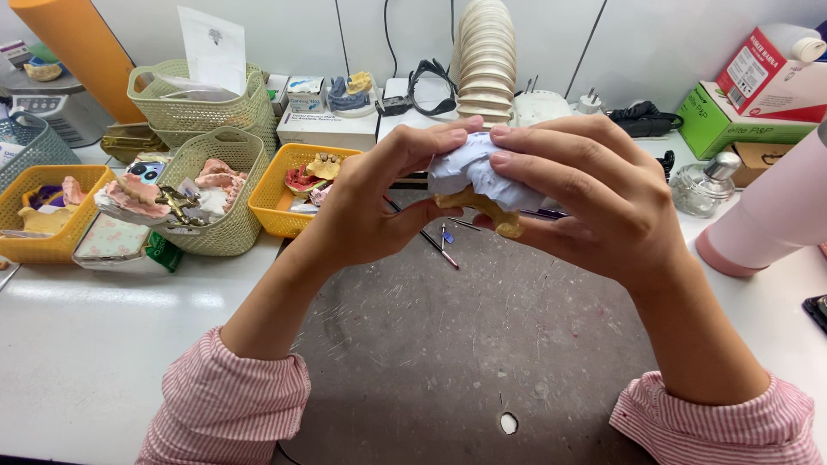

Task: The person removes a small tooth from a yellow denture, uses a rotary handpiece to grind and shape the tooth, then reinserts it into the denture. The person also handles a blue putty-like material and presses it against the denture.

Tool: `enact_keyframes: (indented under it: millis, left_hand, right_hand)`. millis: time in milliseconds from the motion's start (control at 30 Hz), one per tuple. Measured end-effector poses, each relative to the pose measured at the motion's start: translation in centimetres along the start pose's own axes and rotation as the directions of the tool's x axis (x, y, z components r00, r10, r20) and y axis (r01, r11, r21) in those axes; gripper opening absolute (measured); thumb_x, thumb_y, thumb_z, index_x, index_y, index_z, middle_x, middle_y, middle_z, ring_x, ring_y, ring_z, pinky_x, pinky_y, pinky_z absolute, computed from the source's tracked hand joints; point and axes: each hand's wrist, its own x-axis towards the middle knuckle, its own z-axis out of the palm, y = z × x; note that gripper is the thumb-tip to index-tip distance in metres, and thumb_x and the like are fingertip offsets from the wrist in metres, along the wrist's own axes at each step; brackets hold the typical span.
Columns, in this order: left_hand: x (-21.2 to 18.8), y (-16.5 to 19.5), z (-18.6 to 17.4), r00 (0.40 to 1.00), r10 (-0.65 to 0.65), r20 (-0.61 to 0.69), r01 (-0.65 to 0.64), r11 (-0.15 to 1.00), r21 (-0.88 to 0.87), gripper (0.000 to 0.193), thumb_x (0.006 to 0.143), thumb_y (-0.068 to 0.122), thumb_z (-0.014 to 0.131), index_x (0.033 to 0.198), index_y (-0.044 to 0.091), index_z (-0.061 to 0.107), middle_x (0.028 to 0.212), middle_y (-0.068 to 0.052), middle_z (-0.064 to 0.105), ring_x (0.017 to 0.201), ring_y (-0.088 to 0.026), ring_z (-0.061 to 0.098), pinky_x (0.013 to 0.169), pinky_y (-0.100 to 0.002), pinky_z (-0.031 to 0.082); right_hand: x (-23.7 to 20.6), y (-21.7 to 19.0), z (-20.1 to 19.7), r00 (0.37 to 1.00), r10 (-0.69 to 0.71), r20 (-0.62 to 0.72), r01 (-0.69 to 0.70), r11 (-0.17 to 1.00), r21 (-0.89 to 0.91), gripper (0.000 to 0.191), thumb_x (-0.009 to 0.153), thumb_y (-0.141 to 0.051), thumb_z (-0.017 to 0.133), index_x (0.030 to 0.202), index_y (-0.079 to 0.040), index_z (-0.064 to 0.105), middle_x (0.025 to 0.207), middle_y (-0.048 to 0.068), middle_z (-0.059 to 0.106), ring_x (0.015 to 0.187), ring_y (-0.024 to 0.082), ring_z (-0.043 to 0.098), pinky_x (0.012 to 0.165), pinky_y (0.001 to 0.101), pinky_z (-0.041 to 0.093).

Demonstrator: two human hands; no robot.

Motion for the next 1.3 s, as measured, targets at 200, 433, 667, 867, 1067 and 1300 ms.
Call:
enact_keyframes:
  millis: [200,433,667,867,1067,1300]
  left_hand:
    - [0.3,1.7,-0.4,0.993,0.118,-0.019,-0.1,0.908,0.407,0.06,0.097,0.011,0.083,0.148,0.013,0.053,0.15,-0.007,0.058,0.139,-0.023,0.061,0.115,-0.036,0.054]
    - [0.5,3.8,-0.1,0.991,0.133,-0.033,-0.107,0.9,0.422,0.058,0.098,0.008,0.083,0.147,0.014,0.053,0.152,-0.006,0.056,0.14,-0.021,0.061,0.115,-0.035,0.055]
    - [1.1,5.9,0.0,0.989,0.142,-0.034,-0.118,0.918,0.378,0.057,0.097,0.007,0.082,0.147,0.011,0.054,0.149,-0.009,0.056,0.138,-0.024,0.062,0.116,-0.036,0.056]
    - [1.2,7.5,0.0,0.989,0.141,-0.037,-0.118,0.924,0.364,0.051,0.1,0.008,0.079,0.146,0.01,0.056,0.149,-0.01,0.056,0.14,-0.024,0.062,0.118,-0.036,0.056]
    - [1.4,8.4,0.1,0.99,0.132,-0.056,-0.114,0.96,0.255,0.051,0.103,0.009,0.076,0.147,0.008,0.051,0.151,-0.012,0.055,0.142,-0.026,0.059,0.123,-0.037,0.053]
    - [0.5,8.7,2.6,0.93,-0.353,-0.103,0.238,0.791,-0.564,0.047,0.104,0.001,0.067,0.147,-0.002,0.049,0.136,-0.01,0.063,0.126,-0.023,0.069,0.112,-0.034,0.064]
  right_hand:
    - [-0.5,-0.6,0.1,0.998,-0.037,-0.058,0.035,0.999,-0.031,0.053,0.074,-0.028,0.096,0.116,-0.007,0.071,0.118,0.01,0.074,0.106,0.026,0.07,0.087,0.0376,0.058]
    - [0.1,-1.0,-1.1,0.99,-0.045,-0.134,0.048,0.999,0.015,0.054,0.072,-0.024,0.093,0.113,0.002,0.069,0.111,0.017,0.074,0.105,0.032,0.07,0.087,0.0415,0.059]
    - [0.4,-2.1,-2.6,0.99,-0.061,-0.126,0.058,0.998,-0.024,0.048,0.074,-0.018,0.093,0.109,0.005,0.069,0.106,0.021,0.074,0.101,0.034,0.072,0.084,0.0424,0.059]
    - [1.0,-3.4,-3.6,0.995,-0.04,-0.095,0.034,0.998,-0.061,0.046,0.075,-0.022,0.091,0.106,0.003,0.069,0.105,0.019,0.075,0.102,0.034,0.072,0.083,0.0413,0.06]
    - [0.4,-3.7,-4.2,0.994,-0.036,-0.102,0.029,0.998,-0.061,0.047,0.075,-0.021,0.093,0.107,0.003,0.069,0.104,0.021,0.075,0.103,0.035,0.072,0.083,0.0407,0.061]
    - [1.0,-4.5,-3.4,0.979,0.016,-0.204,-0.041,0.992,-0.118,0.051,0.073,-0.023,0.093,0.106,0.003,0.065,0.109,0.021,0.073,0.105,0.035,0.07,0.087,0.0435,0.062]
